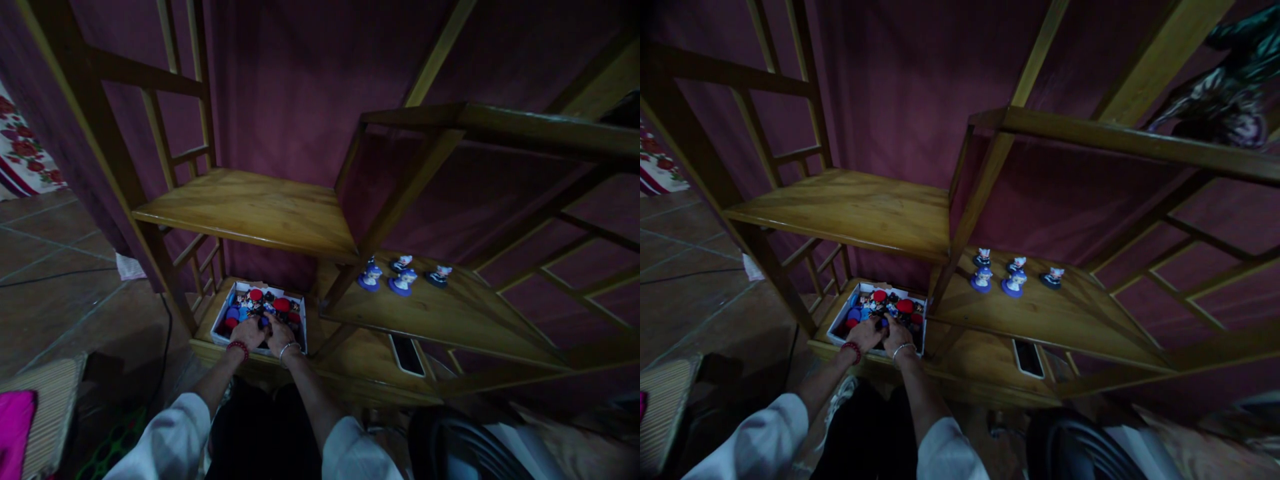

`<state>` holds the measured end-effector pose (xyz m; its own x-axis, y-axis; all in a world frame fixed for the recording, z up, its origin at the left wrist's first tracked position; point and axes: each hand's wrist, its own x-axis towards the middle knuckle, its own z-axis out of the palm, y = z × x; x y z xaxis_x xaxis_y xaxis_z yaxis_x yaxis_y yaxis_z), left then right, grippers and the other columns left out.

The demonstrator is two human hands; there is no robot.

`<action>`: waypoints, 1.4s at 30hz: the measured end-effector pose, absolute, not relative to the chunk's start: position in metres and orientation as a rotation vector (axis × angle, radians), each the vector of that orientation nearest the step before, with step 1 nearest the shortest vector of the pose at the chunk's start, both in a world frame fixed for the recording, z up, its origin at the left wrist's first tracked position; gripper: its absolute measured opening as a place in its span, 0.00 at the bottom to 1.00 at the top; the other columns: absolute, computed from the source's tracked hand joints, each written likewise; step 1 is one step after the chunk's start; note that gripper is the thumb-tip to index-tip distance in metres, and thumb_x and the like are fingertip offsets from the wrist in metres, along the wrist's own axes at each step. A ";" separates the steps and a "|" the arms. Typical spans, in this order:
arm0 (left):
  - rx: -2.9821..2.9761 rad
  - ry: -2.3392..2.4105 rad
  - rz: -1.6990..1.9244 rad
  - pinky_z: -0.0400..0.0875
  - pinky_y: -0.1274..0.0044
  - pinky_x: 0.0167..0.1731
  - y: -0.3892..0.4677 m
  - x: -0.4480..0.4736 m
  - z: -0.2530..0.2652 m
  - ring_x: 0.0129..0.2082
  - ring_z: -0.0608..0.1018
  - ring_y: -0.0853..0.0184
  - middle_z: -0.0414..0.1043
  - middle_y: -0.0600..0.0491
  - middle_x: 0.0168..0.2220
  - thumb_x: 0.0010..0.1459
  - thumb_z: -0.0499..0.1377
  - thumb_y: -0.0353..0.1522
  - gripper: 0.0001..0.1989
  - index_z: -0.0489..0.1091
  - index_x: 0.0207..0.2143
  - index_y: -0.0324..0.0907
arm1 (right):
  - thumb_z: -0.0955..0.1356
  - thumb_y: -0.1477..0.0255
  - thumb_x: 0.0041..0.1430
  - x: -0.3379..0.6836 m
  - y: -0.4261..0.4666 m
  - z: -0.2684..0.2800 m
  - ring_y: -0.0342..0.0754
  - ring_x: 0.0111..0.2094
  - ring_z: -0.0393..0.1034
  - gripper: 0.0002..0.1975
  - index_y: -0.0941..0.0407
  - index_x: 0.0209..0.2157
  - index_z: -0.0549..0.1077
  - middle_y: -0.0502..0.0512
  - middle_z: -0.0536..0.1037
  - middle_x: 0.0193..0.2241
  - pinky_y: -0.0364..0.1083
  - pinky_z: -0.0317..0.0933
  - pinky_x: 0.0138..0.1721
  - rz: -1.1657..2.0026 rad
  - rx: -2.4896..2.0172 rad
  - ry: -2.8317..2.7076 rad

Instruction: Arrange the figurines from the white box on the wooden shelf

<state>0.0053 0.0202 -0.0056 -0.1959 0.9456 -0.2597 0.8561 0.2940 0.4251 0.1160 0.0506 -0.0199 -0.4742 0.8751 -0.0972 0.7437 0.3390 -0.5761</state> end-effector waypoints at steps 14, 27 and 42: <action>1.610 2.130 0.242 0.64 0.72 0.37 0.017 0.006 -0.007 0.41 0.72 0.59 0.71 0.44 0.40 0.51 0.48 0.40 0.18 0.64 0.42 0.42 | 0.60 0.75 0.52 0.116 0.050 -0.017 0.47 0.44 0.66 0.16 0.54 0.43 0.67 0.55 0.72 0.42 0.42 0.56 0.44 0.850 -1.493 -2.455; 1.567 1.989 0.437 0.62 0.79 0.42 0.026 -0.006 -0.021 0.46 0.70 0.65 0.69 0.48 0.45 0.51 0.50 0.33 0.17 0.63 0.45 0.41 | 0.62 0.78 0.50 0.115 0.054 -0.024 0.45 0.40 0.69 0.16 0.54 0.40 0.70 0.53 0.76 0.37 0.40 0.59 0.40 0.930 -1.499 -2.375; 1.712 2.113 0.255 0.63 0.75 0.42 0.014 -0.021 -0.005 0.43 0.72 0.63 0.65 0.44 0.48 0.52 0.50 0.33 0.22 0.57 0.51 0.40 | 0.62 0.74 0.51 0.112 0.057 -0.032 0.42 0.36 0.70 0.12 0.54 0.36 0.74 0.50 0.77 0.34 0.38 0.61 0.38 0.932 -1.421 -2.281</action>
